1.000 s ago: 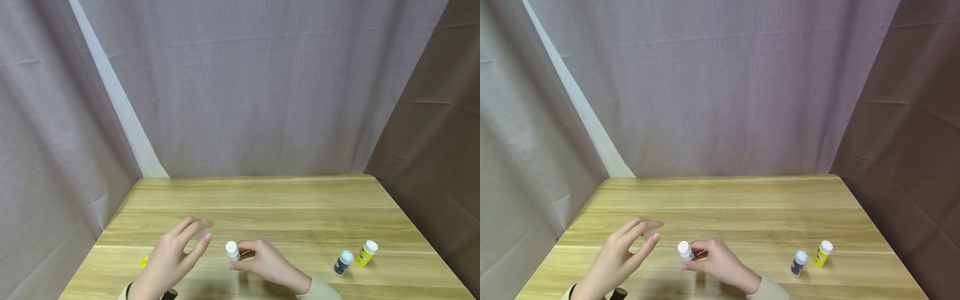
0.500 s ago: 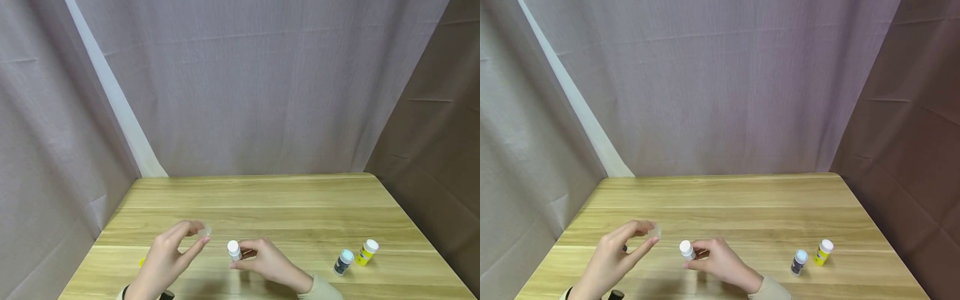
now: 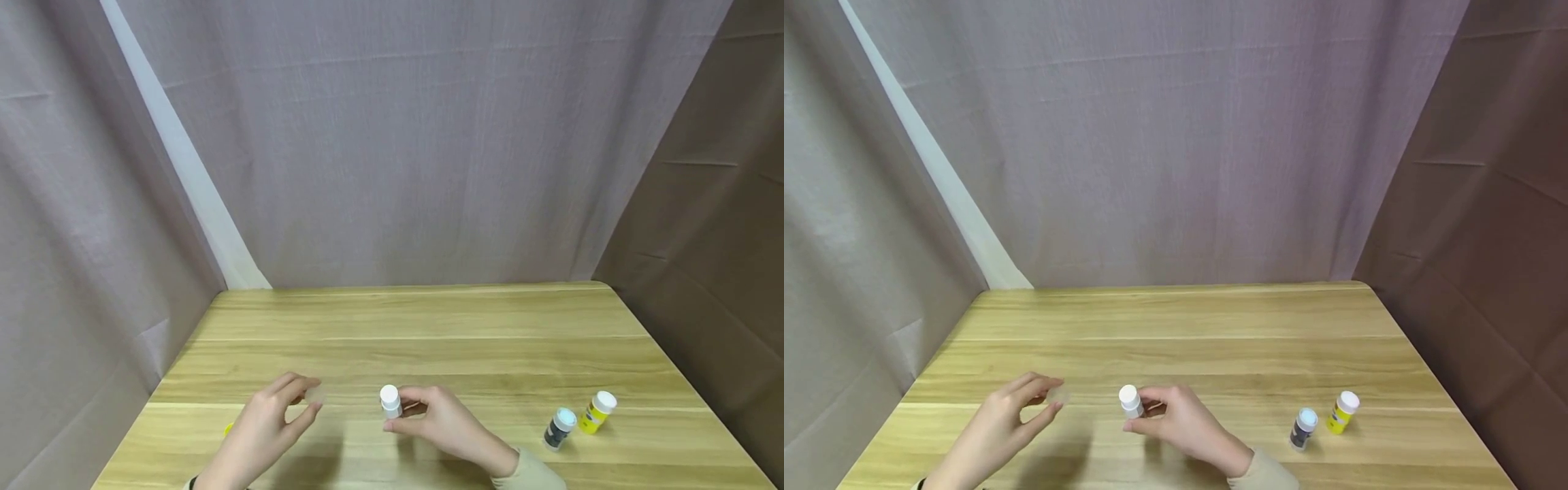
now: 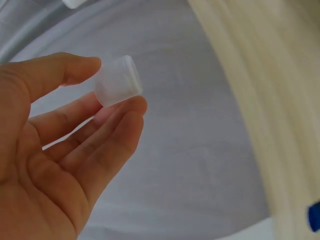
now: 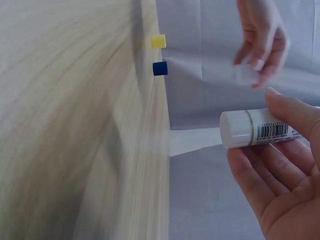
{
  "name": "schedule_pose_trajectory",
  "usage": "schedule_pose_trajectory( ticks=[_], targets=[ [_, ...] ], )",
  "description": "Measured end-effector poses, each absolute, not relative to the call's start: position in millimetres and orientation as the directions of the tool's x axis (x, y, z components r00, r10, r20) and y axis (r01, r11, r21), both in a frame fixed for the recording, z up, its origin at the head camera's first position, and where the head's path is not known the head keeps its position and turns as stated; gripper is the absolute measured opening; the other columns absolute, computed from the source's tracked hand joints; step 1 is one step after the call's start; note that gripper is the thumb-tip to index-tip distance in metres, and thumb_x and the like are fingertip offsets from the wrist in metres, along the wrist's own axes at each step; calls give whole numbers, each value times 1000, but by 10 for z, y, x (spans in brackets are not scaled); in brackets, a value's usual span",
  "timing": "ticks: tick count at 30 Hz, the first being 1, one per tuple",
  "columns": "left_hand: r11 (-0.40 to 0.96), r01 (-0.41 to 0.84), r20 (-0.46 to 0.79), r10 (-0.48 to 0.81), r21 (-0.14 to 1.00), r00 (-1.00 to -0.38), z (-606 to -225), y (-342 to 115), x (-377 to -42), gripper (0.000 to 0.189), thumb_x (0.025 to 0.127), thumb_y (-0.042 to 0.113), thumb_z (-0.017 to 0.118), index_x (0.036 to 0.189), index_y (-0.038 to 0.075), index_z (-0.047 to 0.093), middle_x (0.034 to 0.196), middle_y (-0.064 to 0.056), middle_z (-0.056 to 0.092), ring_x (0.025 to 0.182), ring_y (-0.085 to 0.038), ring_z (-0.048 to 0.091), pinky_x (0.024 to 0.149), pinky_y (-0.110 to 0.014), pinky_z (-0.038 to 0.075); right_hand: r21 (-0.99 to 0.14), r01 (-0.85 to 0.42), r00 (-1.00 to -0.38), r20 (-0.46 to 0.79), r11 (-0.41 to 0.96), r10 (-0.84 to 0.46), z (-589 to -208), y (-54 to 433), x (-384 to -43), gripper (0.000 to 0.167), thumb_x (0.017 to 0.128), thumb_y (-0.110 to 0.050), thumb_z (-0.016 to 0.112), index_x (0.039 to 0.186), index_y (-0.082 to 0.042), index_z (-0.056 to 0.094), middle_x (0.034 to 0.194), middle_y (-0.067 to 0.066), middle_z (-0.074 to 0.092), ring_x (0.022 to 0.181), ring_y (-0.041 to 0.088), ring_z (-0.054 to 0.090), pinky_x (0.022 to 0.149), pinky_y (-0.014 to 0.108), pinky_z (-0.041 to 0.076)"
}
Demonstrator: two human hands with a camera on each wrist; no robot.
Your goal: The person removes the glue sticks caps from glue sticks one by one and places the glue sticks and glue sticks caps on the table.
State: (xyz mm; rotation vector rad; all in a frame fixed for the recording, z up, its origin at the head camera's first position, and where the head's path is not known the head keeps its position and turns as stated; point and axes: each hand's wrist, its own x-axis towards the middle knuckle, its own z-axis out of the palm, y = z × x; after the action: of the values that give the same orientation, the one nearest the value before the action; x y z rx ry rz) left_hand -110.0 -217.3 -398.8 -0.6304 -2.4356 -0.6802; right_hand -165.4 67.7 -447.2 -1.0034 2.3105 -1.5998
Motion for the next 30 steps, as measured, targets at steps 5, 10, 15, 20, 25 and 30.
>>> schedule_pose_trajectory(
  ticks=[5, 10, 15, 20, 25, 30],
  targets=[
    [802, 478, 505, 265, 358, -822, -4151, -2271, -1093, 24, 80, 9, 83, 101, 12, 73, 90, 9, 63, 79, -11, 64, 66, -27, 55, -874, -433, -774, 236, 219, -588, -4443, 704, -1658, 19, 89, -33, 78, 99, -17, 73, 95, -8, 73, 93, 9, 69, 86, 31, 57],
    [815, 431, 423, 258, 388, -868, -4300, -2389, -1104, 22, 81, 8, 83, 100, 10, 72, 91, 7, 64, 78, -13, 65, 68, -28, 56, -871, -436, -777, 236, 227, -584, -4441, 715, -1658, 25, 89, -33, 78, 99, -11, 73, 95, -8, 73, 93, 8, 68, 86, 30, 57],
    [802, 429, 361, 288, 415, -887, -4413, -2496, -1138, 18, 82, 7, 80, 98, 8, 72, 91, 4, 66, 76, -10, 62, 66, -27, 54, -870, -438, -778, 240, 226, -581, -4450, 724, -1657, 23, 89, -32, 78, 99, -12, 73, 95, -7, 73, 92, 9, 69, 85, 30, 57],
    [783, 453, 295, 353, 427, -888, -4480, -2561, -1167, 15, 84, 7, 78, 97, 4, 71, 90, 2, 67, 74, -8, 60, 64, -27, 53, -871, -440, -774, 245, 218, -583, -4449, 730, -1657, 18, 89, -32, 78, 98, -17, 73, 95, -5, 74, 92, 9, 69, 84, 29, 57],
    [776, 447, 215, 392, 445, -895, -4497, -2595, -1174, 14, 86, 9, 78, 96, 3, 70, 90, 2, 65, 75, -8, 60, 65, -27, 54, -881, -422, -784, 236, 213, -574, -4427, 739, -1644, 19, 89, -30, 79, 101, -17, 73, 96, 2, 74, 91, 10, 69, 84, 28, 57],
    [772, 449, 181, 414, 450, -892, -4511, -2615, -1163, 15, 86, 14, 78, 95, 5, 70, 87, 5, 63, 75, -7, 59, 65, -28, 53, -885, -410, -793, 226, 221, -566, -4409, 749, -1630, 22, 89, -31, 79, 106, -17, 74, 98, -3, 74, 92, 11, 69, 84, 28, 57]
  ],
)
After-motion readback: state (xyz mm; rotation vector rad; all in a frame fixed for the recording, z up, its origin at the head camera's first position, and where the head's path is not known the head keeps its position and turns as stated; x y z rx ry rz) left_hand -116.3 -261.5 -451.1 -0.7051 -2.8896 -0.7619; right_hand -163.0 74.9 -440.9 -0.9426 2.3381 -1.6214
